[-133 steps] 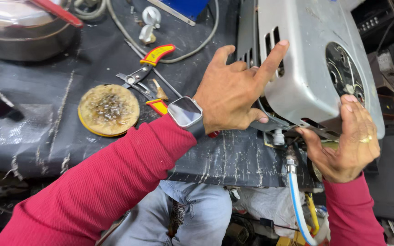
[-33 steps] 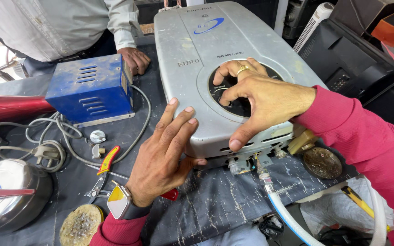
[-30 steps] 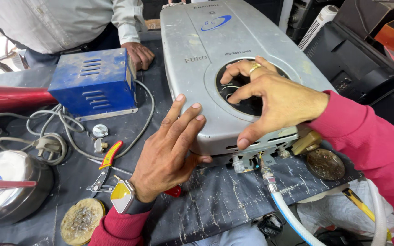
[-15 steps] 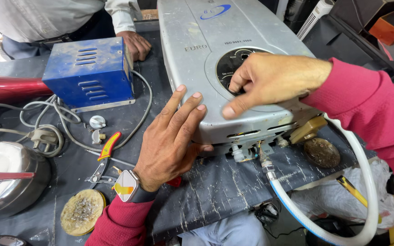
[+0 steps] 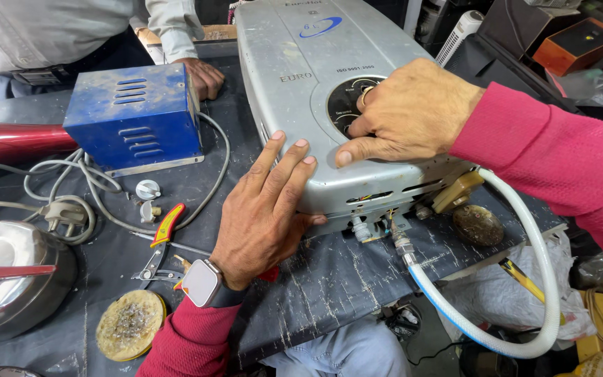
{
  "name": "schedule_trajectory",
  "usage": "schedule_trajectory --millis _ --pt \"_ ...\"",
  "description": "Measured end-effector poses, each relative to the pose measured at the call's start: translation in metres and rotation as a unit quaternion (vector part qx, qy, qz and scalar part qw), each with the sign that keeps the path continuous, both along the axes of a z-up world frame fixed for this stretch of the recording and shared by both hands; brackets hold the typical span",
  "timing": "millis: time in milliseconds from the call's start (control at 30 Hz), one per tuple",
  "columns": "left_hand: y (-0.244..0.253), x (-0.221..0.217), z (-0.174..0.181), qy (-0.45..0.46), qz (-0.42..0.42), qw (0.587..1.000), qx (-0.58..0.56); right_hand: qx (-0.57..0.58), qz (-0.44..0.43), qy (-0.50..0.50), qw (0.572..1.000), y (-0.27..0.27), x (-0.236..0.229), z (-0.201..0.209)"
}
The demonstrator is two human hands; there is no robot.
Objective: The person repairs a small electronic device by stripping wires, twisting them together, and wrapping the connection with black electrical tape. They then insert the taped wires into a gray appliance and secure the unit's casing.
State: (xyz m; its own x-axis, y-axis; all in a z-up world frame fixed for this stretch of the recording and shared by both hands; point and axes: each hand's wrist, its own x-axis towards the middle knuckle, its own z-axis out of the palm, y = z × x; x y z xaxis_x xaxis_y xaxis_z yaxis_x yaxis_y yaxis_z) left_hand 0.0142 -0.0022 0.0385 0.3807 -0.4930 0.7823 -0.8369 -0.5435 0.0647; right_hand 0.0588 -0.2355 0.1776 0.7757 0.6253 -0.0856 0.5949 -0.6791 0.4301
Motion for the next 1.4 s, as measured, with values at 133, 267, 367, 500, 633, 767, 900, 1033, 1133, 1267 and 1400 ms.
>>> schedule_trajectory --millis 133,267,367,500,633,767,900,1033,1133,1267,1400 --pt "-0.003 -0.002 0.000 -0.006 -0.003 1.000 -0.009 0.105 -0.141 0.112 0.978 -0.012 0.000 -0.006" --pt "-0.003 -0.004 0.003 0.005 -0.004 1.000 -0.013 0.244 -0.170 0.259 0.919 -0.017 0.011 -0.007" --pt "-0.003 -0.005 0.004 0.001 -0.005 1.000 -0.011 0.278 -0.164 0.309 0.895 -0.023 0.017 -0.008" --pt "-0.002 -0.004 0.003 0.014 -0.010 1.000 -0.013 0.286 -0.115 0.278 0.910 -0.033 0.022 -0.012" --pt "-0.003 -0.002 0.002 0.019 -0.019 0.999 -0.020 0.448 -0.152 0.158 0.867 -0.061 0.037 -0.006" --pt "-0.004 -0.002 0.004 0.018 -0.024 0.999 -0.020 0.401 -0.115 0.109 0.902 -0.083 0.062 -0.019" --pt "-0.004 -0.002 0.003 0.017 -0.023 0.999 -0.021 0.383 -0.065 0.107 0.915 -0.082 0.076 -0.045" --pt "-0.005 -0.002 0.003 0.021 -0.022 0.999 -0.020 0.378 -0.109 0.109 0.913 -0.076 0.081 -0.047" --pt "-0.005 -0.001 0.003 0.028 -0.026 0.999 -0.020 0.363 -0.132 0.132 0.913 -0.077 0.078 -0.045" --pt "-0.004 -0.001 0.002 0.026 -0.025 0.999 -0.021 0.348 -0.020 0.092 0.933 -0.082 0.070 -0.050" --pt "-0.004 -0.002 0.006 0.031 -0.021 0.999 -0.018 0.380 -0.023 0.097 0.919 -0.082 0.070 -0.054"
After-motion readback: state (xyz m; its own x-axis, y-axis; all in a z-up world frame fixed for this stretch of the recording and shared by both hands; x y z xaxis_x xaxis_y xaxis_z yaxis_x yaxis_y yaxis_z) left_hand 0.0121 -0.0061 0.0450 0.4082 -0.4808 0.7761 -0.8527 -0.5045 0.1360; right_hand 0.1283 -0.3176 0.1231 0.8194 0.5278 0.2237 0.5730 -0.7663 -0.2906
